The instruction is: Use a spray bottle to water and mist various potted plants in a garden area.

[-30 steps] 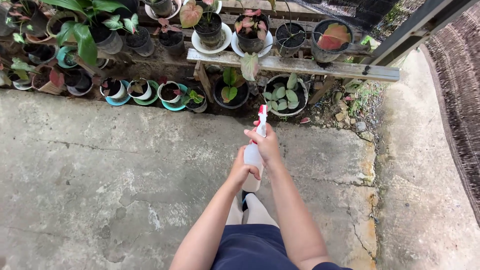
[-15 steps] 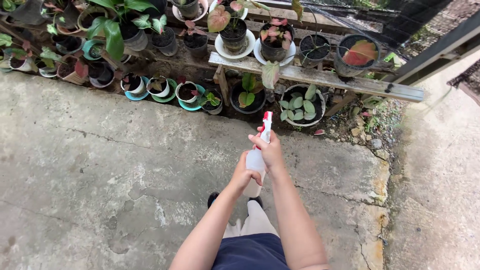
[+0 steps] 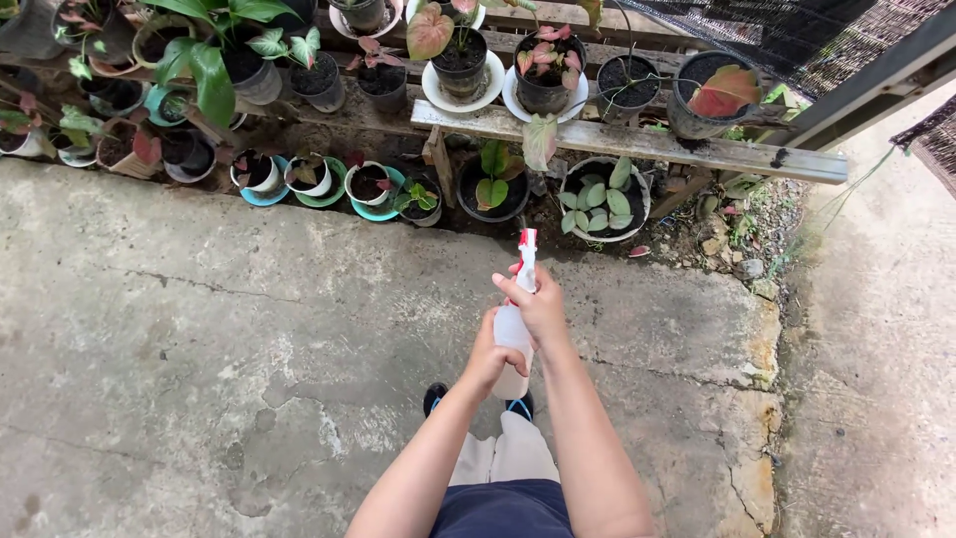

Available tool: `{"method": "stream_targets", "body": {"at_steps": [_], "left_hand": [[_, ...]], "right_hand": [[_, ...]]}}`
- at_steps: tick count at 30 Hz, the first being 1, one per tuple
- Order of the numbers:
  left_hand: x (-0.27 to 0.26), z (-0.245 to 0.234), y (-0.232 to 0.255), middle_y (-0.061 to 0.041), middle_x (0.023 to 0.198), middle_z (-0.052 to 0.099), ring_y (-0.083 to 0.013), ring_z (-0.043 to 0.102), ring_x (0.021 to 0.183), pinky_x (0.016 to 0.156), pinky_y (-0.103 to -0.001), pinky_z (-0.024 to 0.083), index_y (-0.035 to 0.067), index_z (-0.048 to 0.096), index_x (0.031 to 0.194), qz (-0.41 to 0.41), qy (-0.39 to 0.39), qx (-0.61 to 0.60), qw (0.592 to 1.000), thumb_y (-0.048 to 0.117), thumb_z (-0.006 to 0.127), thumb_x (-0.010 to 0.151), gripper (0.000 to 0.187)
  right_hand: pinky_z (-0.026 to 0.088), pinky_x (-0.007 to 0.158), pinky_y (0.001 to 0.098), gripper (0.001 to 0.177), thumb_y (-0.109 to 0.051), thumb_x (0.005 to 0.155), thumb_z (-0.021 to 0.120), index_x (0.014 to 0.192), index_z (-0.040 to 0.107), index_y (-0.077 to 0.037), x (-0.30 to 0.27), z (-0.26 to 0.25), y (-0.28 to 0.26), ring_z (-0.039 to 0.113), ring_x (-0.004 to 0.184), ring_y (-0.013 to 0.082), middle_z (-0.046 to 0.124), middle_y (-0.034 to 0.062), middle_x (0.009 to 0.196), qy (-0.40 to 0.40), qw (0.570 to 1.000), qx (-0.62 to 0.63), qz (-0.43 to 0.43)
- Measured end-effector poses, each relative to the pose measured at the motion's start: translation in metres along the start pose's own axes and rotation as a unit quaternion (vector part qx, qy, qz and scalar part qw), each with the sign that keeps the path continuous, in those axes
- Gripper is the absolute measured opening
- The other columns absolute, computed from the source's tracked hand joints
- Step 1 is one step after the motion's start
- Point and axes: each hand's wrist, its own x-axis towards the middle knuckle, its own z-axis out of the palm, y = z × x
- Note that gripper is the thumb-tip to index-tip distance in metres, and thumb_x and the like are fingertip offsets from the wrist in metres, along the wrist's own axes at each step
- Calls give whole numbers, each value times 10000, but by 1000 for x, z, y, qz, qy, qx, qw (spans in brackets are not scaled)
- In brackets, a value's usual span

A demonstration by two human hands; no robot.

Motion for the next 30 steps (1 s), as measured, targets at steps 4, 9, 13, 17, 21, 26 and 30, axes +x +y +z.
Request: {"method": "stream_targets", "body": {"at_steps": [4,9,13,17,21,26,30], "left_hand": [[5,-4,-7,-72,959,622,-240,538,967,793,-337,401,115,541,1232,-2,0,-4,1000,-147,667,265,1010],[4,-7,-8,-85,944,628,-249,541,954,774,-342,388,122,550,1204,1,13,13,1000,-128,682,279,968],[4,-15,-13,-82,936,628,-248,547,953,773,-338,393,138,562,1200,-2,13,16,1000,-111,676,277,963],[2,-19,-11,-84,931,638,-250,560,954,781,-332,395,138,565,1204,-5,8,23,1000,-112,678,274,970],[-8,-15,-2,-87,959,631,-260,542,977,804,-342,390,131,561,1202,-6,18,18,1000,-109,675,269,970],[-12,-13,-3,-94,970,631,-264,551,991,814,-346,398,134,566,1202,-6,21,27,999,-96,697,282,958],[-13,-13,-11,-91,936,639,-252,564,974,807,-320,408,139,580,1193,-12,22,29,999,-82,694,292,935]], "right_hand": [[539,524,246,396,-228,678,963,904,714,-19,-5,7,-7,657,506,142,658,78,683,15,1000,-7,9],[519,518,219,369,-249,702,959,861,718,-20,-11,12,-9,643,489,117,656,80,606,15,1000,-5,-2],[535,540,239,429,-244,691,962,942,709,-5,-9,15,1,652,513,131,661,86,657,11,1000,14,4],[534,574,253,492,-198,713,929,1084,675,2,-9,17,0,641,549,129,656,80,790,-5,1000,19,6],[536,596,258,564,-182,721,910,1172,638,20,-14,21,-6,636,568,134,650,83,894,-18,1000,11,17],[527,586,260,557,-186,720,916,1156,638,21,-15,22,-4,634,552,140,638,77,857,-23,999,-2,23],[517,556,262,497,-222,705,930,1053,666,14,-14,19,3,645,532,156,631,75,754,-24,999,-29,33]]}}
